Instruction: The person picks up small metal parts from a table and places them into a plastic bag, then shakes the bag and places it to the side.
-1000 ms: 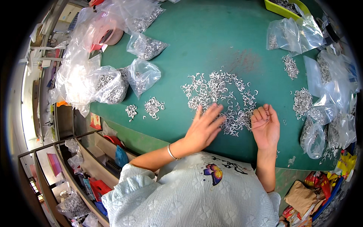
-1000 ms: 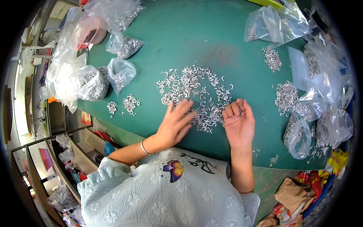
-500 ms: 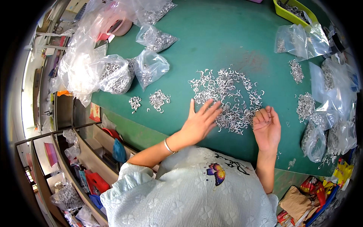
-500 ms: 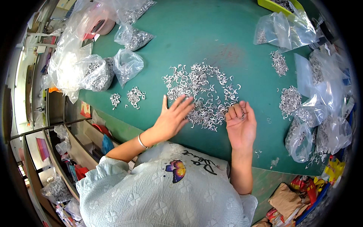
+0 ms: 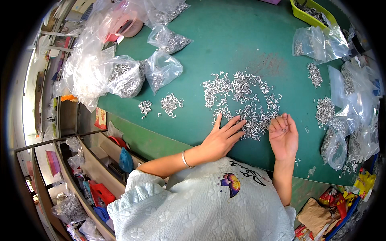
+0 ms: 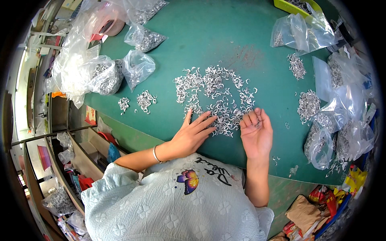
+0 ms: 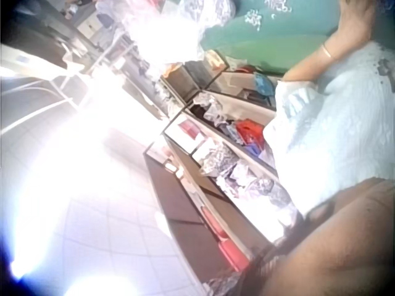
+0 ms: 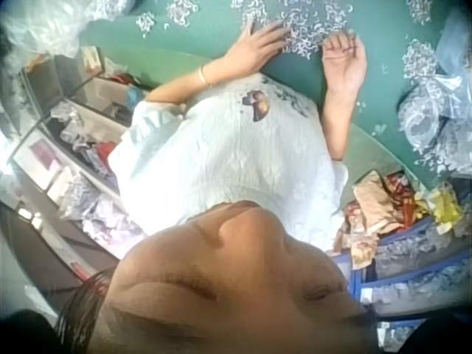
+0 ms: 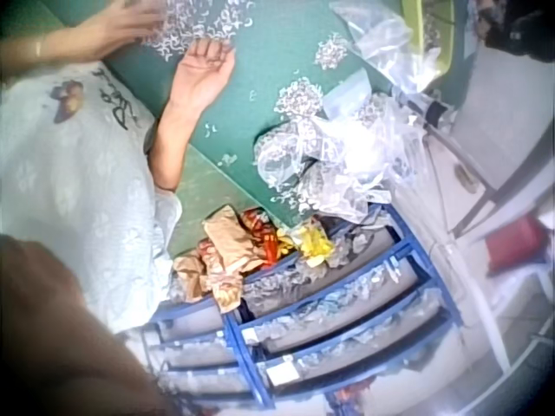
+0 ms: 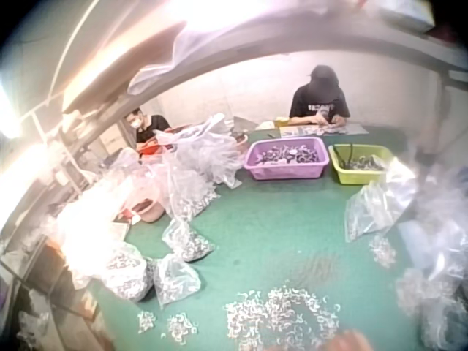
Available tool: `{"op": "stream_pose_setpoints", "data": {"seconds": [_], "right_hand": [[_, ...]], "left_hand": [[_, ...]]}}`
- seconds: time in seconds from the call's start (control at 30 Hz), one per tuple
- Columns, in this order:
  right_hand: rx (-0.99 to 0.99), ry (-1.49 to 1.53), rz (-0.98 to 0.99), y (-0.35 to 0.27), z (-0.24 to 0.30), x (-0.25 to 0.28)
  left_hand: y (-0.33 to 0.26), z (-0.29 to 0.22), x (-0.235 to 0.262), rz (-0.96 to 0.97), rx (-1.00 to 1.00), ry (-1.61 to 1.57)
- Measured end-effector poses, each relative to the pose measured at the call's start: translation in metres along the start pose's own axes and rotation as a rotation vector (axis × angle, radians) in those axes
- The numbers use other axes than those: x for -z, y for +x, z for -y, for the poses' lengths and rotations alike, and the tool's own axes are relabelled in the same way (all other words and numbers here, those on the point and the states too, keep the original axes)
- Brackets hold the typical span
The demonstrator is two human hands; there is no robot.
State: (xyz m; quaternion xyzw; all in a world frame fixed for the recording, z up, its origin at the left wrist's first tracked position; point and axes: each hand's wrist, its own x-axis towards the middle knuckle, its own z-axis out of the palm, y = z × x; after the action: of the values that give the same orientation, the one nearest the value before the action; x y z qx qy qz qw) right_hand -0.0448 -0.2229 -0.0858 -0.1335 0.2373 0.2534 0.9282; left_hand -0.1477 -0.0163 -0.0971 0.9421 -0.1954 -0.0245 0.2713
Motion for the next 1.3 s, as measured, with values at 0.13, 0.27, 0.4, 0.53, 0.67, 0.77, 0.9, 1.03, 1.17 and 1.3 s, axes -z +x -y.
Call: {"op": "stream_pose_setpoints", "data": {"seconds": [0.13, 0.27, 0.4, 0.53, 0.67, 0.77, 0.9, 1.03, 1.17, 1.3], "right_hand": [[-0.015, -0.011, 0.055, 0.001, -0.001, 0.004], [0.04, -0.101, 0.007, -0.002, -0.003, -0.001], [0.057, -0.13, 0.078, -0.001, 0.0, 0.008], [0.044, -0.121, 0.053, 0.001, -0.003, 0.011], [0.065, -0.086, 0.004, -0.007, 0.003, 0.004], [0.052, -0.062, 0.142, -0.02, 0.025, 0.018], [0.33, -0.203, -0.053, -0.04, 0.053, 0.037], [0.55, -0.373, -0.132, -0.054, 0.075, 0.043], [0.649, -0.468, -0.145, -0.046, 0.091, 0.042], [0.596, -0.52, -0.107, -0.045, 0.1, 0.046]], "left_hand": [[-0.007, 0.007, -0.001, -0.042, -0.14, -0.133], [-0.002, 0.006, 0.0, -0.029, -0.077, -0.06], [0.003, 0.008, 0.0, -0.068, -0.059, -0.018], [0.01, -0.002, -0.004, 0.004, -0.13, -0.002], [0.014, 0.002, 0.001, -0.002, -0.057, 0.022], [0.013, 0.002, 0.001, -0.026, -0.027, -0.039], [0.015, -0.002, -0.002, -0.06, -0.03, -0.13], [0.017, -0.001, -0.003, -0.075, -0.046, -0.171], [0.019, 0.0, -0.002, -0.103, -0.028, -0.213], [0.02, -0.001, 0.002, -0.129, 0.004, -0.233]]}}
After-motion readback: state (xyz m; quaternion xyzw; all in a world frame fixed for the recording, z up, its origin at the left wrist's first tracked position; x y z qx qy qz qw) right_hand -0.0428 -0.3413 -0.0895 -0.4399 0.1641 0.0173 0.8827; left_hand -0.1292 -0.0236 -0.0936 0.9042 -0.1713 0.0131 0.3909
